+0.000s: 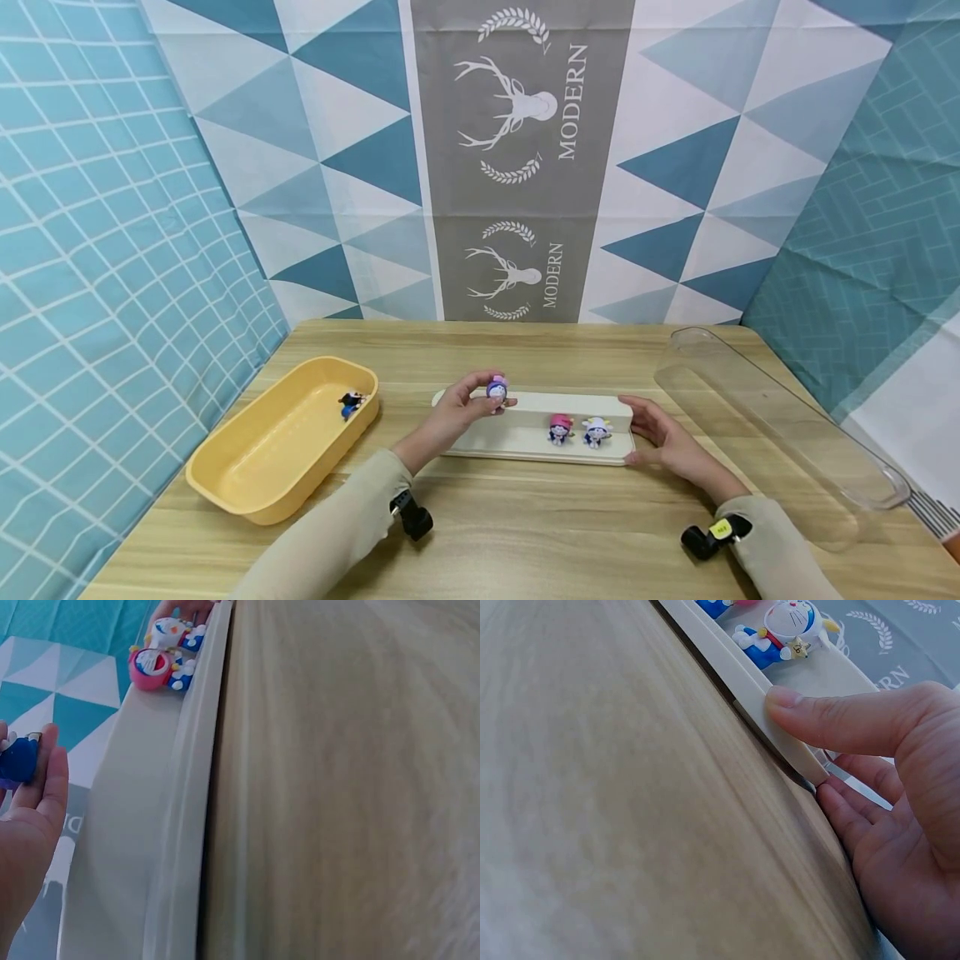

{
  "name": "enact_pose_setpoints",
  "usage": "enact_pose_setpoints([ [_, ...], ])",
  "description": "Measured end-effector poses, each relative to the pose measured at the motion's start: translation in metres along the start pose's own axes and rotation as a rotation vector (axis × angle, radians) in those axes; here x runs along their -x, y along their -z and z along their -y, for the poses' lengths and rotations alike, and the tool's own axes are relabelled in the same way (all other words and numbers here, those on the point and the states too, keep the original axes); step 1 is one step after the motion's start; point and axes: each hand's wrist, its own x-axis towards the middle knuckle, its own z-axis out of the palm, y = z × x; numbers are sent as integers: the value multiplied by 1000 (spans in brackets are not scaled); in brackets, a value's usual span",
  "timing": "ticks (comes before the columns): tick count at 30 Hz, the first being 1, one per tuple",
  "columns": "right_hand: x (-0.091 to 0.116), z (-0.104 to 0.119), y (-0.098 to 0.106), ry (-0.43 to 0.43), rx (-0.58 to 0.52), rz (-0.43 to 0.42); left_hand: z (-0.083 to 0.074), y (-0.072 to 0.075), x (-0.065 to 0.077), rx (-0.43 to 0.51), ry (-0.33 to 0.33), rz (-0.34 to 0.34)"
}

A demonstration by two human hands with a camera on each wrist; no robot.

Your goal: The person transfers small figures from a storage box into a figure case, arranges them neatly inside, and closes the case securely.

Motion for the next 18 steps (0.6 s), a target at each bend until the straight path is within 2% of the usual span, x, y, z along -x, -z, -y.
enact_pose_setpoints([
  [6,0,-1,0,11,-2,3,4,-5,1,-20,26,15],
  [14,0,-2,0,20,-4,3,8,-14,2,-185,6,-23],
  [18,0,-2,0,16,-9,4,10,-17,1,-215,-21,-29],
])
